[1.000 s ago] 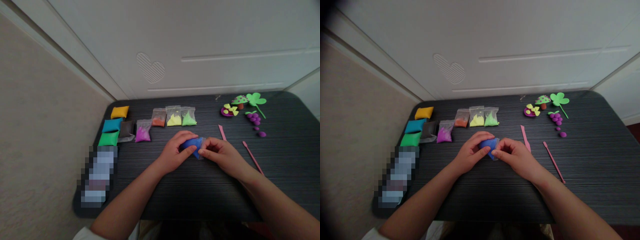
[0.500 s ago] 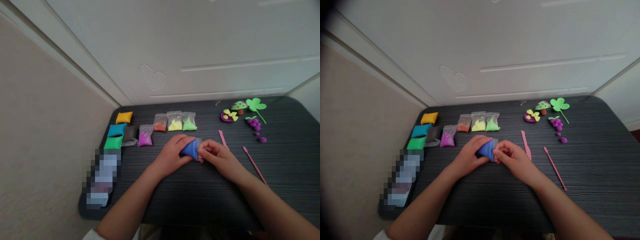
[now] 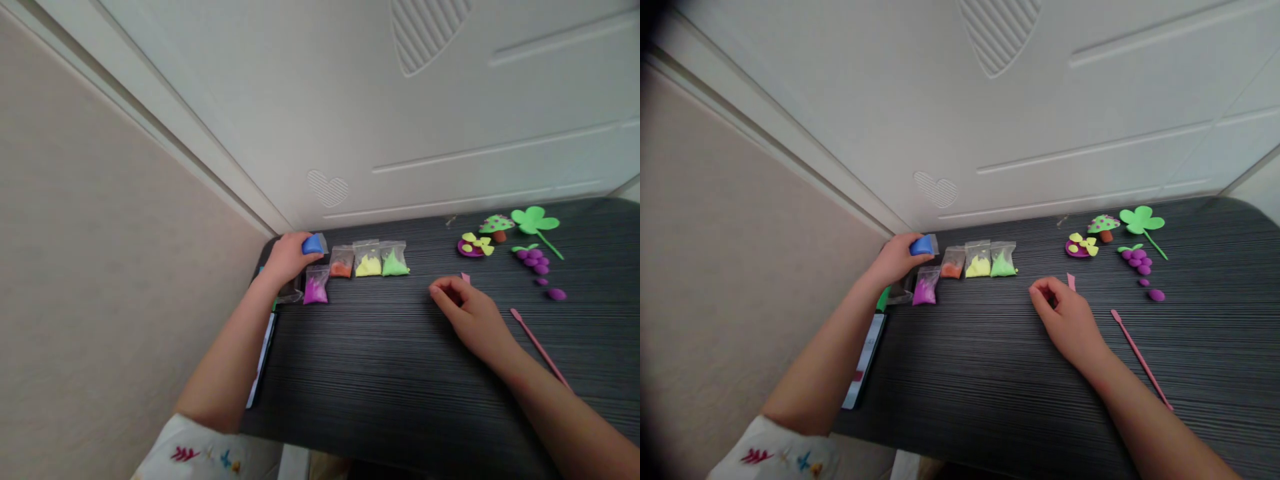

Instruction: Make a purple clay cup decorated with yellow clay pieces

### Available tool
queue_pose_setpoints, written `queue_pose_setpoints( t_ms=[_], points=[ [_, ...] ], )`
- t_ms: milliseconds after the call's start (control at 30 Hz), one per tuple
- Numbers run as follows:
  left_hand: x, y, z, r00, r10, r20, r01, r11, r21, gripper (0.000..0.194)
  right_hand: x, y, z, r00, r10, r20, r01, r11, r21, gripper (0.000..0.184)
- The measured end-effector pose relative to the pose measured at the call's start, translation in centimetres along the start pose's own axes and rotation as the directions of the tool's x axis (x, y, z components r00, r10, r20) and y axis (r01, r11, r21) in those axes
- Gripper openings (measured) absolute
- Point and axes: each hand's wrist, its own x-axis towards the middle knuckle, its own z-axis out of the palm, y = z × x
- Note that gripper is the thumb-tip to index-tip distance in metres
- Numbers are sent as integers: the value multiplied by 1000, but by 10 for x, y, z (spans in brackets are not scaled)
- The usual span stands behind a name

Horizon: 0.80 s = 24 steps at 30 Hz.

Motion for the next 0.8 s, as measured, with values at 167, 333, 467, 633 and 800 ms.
queue_pose_setpoints(
  t_ms=[167,333,467,633,800],
  points=[
    [6,-1,10,995,5,100,-12,997,71,47,2,6,3,1000,-25,-10,25,999,-46,25],
    [8,3,6,987,-6,164,-11,995,101,52,2,9,4,1000,-9,13,11,995,-97,25],
    [-10,11,-8,994,-61,92,45,985,164,48,2,10,5,1000,-2,22,3,997,-81,24],
    [-62,39,-7,989,-146,-2,142,959,246,42,1,7,4,999,17,39,-14,997,-78,25],
    [-92,62,17,974,-226,-29,226,941,251,40,0,7,4,999,28,40,-24,995,-98,24]
  ],
)
